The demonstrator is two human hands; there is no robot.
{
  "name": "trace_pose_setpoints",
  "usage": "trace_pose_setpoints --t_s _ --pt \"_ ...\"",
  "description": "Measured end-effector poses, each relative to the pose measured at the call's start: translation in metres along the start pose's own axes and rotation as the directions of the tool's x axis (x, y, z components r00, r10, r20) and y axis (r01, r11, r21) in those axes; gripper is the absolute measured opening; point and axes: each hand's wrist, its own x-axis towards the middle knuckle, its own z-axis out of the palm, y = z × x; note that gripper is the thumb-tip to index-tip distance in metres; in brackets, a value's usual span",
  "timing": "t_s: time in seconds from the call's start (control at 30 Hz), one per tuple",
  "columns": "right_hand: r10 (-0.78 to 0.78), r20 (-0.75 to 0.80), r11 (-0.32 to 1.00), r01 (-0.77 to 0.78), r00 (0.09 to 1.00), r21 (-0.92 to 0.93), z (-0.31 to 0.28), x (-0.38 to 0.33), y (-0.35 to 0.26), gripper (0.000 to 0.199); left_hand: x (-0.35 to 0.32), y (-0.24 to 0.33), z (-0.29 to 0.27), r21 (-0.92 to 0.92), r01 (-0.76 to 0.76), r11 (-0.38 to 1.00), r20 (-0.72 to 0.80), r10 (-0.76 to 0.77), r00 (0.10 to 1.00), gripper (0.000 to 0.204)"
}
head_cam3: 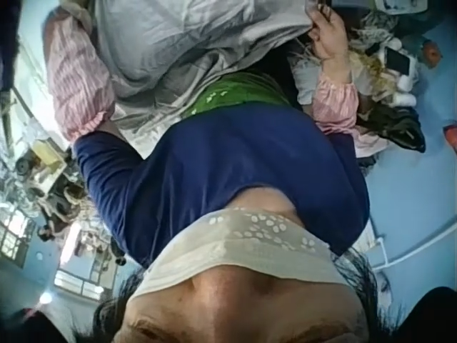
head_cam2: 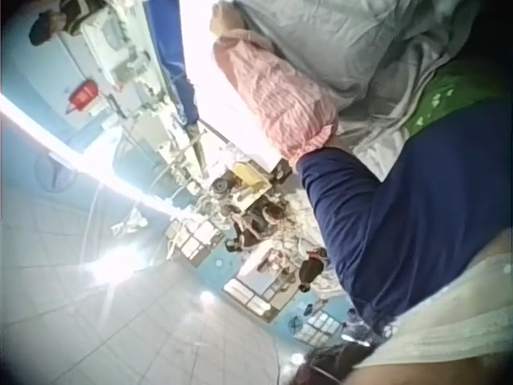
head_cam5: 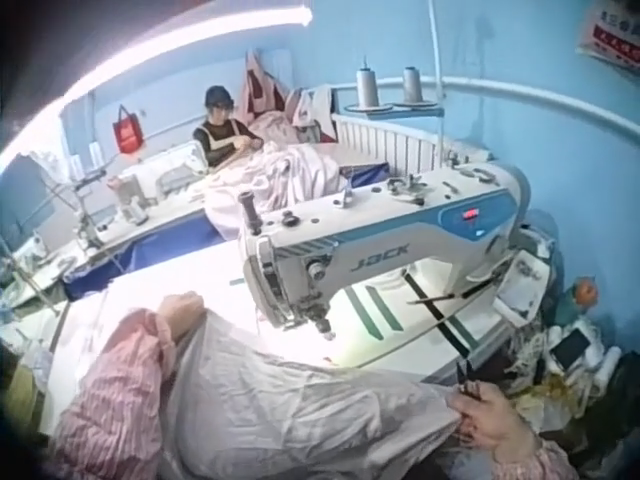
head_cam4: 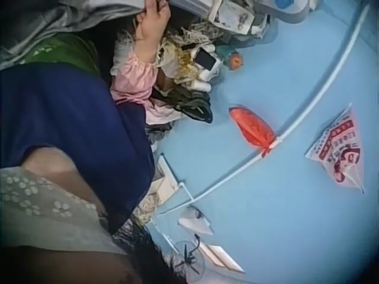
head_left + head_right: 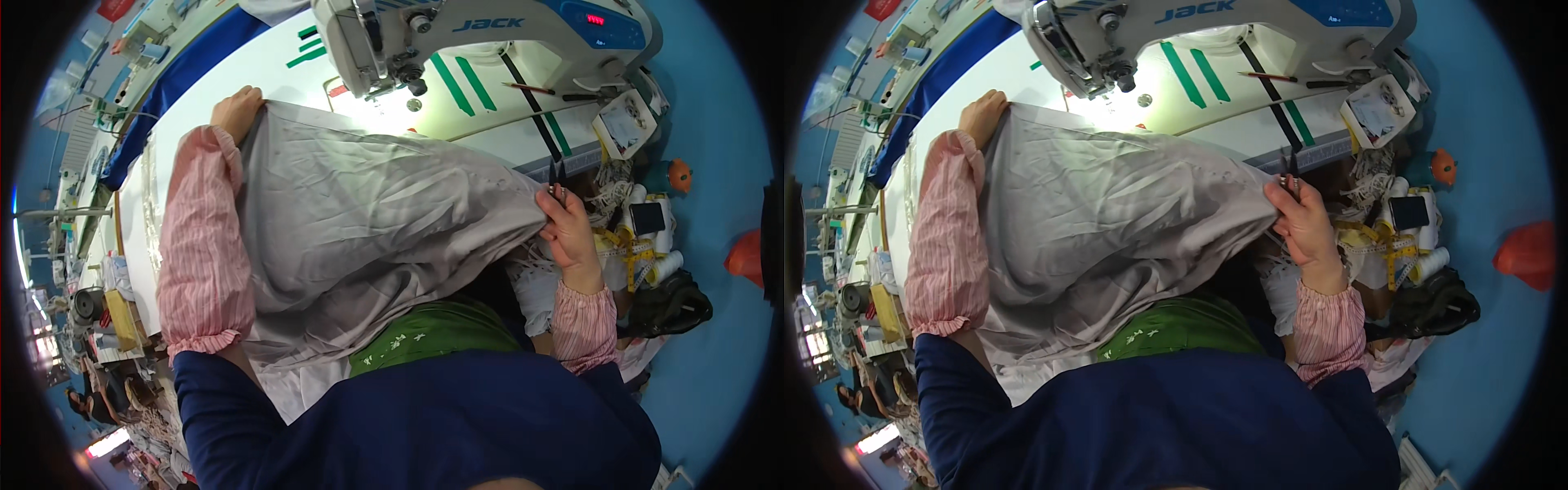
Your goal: The person is using thread snips to trim loose threads from a white fabric item at a sewing workstation.
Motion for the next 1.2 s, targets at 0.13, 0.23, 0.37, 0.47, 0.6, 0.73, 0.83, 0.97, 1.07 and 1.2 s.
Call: trace_pose_setpoints --t_s 0.13,0.23,0.37,0.47,0.6,0.73,0.83,0.97,1.07,1.2 --pt "-0.081 -0.089 0.996 0.077 0.993 -0.046 -0.013 0.000 0.007 0.008 -0.012 0.009 0.003 -0.097 0.052 0.994 0.002 -0.052 0.999 0.016" --pt "-0.102 -0.117 0.994 0.097 0.988 -0.050 -0.017 -0.007 0.004 0.009 -0.022 0.016 0.002 -0.093 0.058 0.994 -0.020 -0.060 0.998 0.015" --pt "-0.122 -0.119 0.990 0.113 0.985 -0.081 -0.016 -0.014 0.000 0.012 -0.045 0.022 -0.002 -0.067 0.134 0.989 -0.070 -0.139 0.988 0.013" --pt "-0.189 -0.054 0.973 0.179 0.980 -0.148 -0.003 -0.024 -0.005 0.006 -0.084 0.018 -0.012 -0.125 0.242 0.962 -0.179 -0.262 0.948 0.012" --pt "-0.448 0.215 0.637 0.479 0.868 -0.604 -0.005 -0.042 0.009 0.007 -0.165 0.038 -0.048 -0.229 0.422 0.877 -0.517 -0.477 0.710 0.010" --pt "-0.438 0.706 0.152 0.820 0.557 -0.552 0.003 -0.051 0.045 0.026 -0.307 0.080 -0.046 -0.287 0.591 0.754 -0.591 -0.624 0.511 0.008" --pt "-0.345 0.854 -0.006 0.908 0.391 -0.418 0.001 -0.052 0.085 0.029 -0.410 0.132 -0.012 -0.493 0.726 0.479 -0.389 -0.868 0.309 0.009" --pt "-0.236 0.884 0.037 0.913 0.404 -0.407 0.001 -0.057 0.115 0.027 -0.508 0.197 0.044 -0.550 0.788 0.276 -0.203 -0.960 0.194 0.008" --pt "-0.205 0.901 0.037 0.923 0.383 -0.383 0.003 -0.058 0.124 0.027 -0.536 0.227 0.068 -0.687 0.715 0.126 -0.063 -0.991 0.115 0.009" --pt "-0.192 0.882 0.058 0.902 0.430 -0.428 -0.002 -0.068 0.132 0.028 -0.535 0.261 0.069 -0.758 0.601 -0.253 0.297 -0.954 -0.028 0.009"
